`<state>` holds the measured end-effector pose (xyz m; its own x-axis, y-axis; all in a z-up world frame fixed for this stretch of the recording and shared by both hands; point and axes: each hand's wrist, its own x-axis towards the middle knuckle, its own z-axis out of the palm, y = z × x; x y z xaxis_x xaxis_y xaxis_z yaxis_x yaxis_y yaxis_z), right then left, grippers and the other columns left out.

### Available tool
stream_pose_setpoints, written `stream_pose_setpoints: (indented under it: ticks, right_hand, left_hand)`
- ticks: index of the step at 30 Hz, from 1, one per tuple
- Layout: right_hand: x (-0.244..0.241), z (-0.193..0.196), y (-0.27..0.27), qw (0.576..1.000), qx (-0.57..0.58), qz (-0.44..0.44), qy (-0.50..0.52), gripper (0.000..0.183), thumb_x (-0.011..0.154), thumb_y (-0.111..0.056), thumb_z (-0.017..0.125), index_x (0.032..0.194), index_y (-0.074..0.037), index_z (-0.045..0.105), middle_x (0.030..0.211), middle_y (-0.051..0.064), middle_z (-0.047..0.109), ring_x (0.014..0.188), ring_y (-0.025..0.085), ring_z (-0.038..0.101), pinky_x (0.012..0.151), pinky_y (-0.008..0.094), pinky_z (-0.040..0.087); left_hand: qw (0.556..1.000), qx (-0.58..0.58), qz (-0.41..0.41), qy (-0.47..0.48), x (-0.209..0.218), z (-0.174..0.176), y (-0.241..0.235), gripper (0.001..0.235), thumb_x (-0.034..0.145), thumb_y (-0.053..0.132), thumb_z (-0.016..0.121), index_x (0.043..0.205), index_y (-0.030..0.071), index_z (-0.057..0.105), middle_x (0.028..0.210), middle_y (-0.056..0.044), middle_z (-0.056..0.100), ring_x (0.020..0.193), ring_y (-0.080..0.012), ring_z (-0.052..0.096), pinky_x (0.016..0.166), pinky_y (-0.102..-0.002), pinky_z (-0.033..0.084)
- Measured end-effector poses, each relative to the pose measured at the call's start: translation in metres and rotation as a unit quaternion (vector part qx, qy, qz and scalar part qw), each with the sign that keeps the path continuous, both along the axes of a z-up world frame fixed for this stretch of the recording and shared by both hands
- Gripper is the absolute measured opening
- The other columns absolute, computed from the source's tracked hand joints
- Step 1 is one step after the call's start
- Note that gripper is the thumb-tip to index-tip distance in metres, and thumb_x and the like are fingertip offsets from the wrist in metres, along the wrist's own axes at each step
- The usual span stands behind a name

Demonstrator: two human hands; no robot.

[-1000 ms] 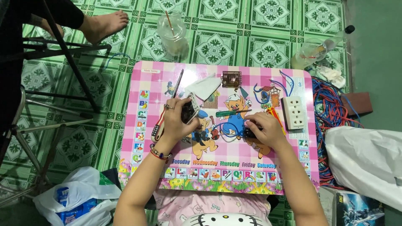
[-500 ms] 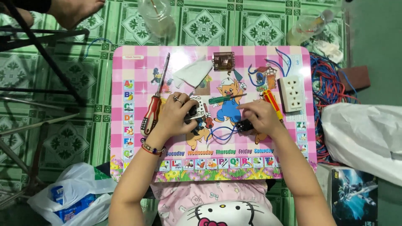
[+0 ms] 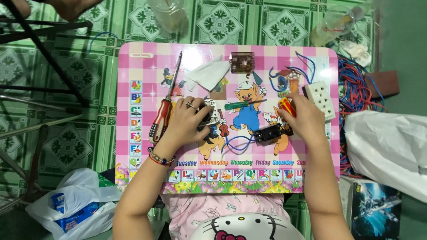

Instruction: The person uses a yellow screwdriver to tighten screws on a black electrical component. They then use a green screwdriver to work on a white electrical socket, manipulating wires and tightening internal screws.

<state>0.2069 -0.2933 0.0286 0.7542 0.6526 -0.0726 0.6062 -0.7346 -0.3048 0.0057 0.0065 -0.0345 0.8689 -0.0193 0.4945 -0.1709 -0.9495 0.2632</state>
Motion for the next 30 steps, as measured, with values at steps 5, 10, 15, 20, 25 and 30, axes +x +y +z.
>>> stream_pose_setpoints:
  ticks: [5,10,15,20,25,30]
  right_hand:
    - [0.006,0.000,-0.014,0.997,0.052,-0.013,-0.047,0.043,0.104,-0.031,0.070,0.135,-0.001,0.066,0.109,0.022,0.073,0.096,0.043,0.072,0.079,0.051,0.057]
    - [-0.007,0.061,-0.031,0.944,0.251,-0.171,0.129,0.044,0.113,-0.010,0.044,0.155,-0.005,0.035,0.110,0.017,0.059,0.087,0.025,0.059,0.071,0.036,0.052]
    - [0.003,0.058,-0.059,0.894,0.431,-0.027,0.117,0.034,0.118,-0.022,0.041,0.147,-0.006,0.036,0.121,0.023,0.053,0.110,0.030,0.061,0.089,0.037,0.058]
    - [0.017,0.082,-0.066,0.870,0.474,-0.026,0.135,0.032,0.119,-0.024,0.039,0.147,-0.012,0.033,0.123,0.024,0.053,0.112,0.030,0.059,0.096,0.044,0.061]
    - [0.011,0.089,-0.062,0.829,0.537,-0.065,0.143,0.033,0.118,-0.033,0.044,0.146,-0.019,0.032,0.119,0.026,0.050,0.109,0.033,0.055,0.090,0.046,0.057]
    - [-0.005,0.062,-0.063,0.795,0.584,-0.090,0.137,0.041,0.116,-0.039,0.051,0.151,-0.025,0.036,0.118,0.019,0.054,0.102,0.028,0.058,0.089,0.043,0.058]
  left_hand:
    - [1.000,-0.014,0.000,0.000,-0.001,0.004,0.003,0.053,0.061,0.032,0.074,0.112,0.017,0.070,0.102,-0.007,0.057,0.098,-0.0294,0.056,0.085,-0.042,0.044]
    - [0.997,-0.016,-0.003,0.070,-0.004,0.008,0.004,0.044,0.081,0.035,0.070,0.121,0.016,0.065,0.118,-0.011,0.059,0.107,-0.0352,0.058,0.085,-0.048,0.046]
    - [0.996,-0.040,-0.003,0.085,-0.002,0.008,0.002,0.043,0.082,0.034,0.070,0.120,0.016,0.064,0.121,-0.011,0.060,0.109,-0.0362,0.058,0.084,-0.050,0.048]
    - [0.995,-0.052,0.000,0.079,0.001,0.011,0.005,0.044,0.082,0.036,0.070,0.121,0.016,0.065,0.120,-0.012,0.061,0.107,-0.0359,0.059,0.082,-0.049,0.049]
    - [0.995,-0.056,0.009,0.087,0.001,0.011,0.005,0.044,0.081,0.035,0.069,0.120,0.016,0.065,0.118,-0.011,0.060,0.105,-0.0344,0.059,0.080,-0.048,0.050]
    - [0.996,-0.060,0.001,0.073,0.002,0.008,0.002,0.043,0.080,0.033,0.068,0.119,0.017,0.063,0.120,-0.011,0.058,0.104,-0.0348,0.058,0.078,-0.047,0.045]
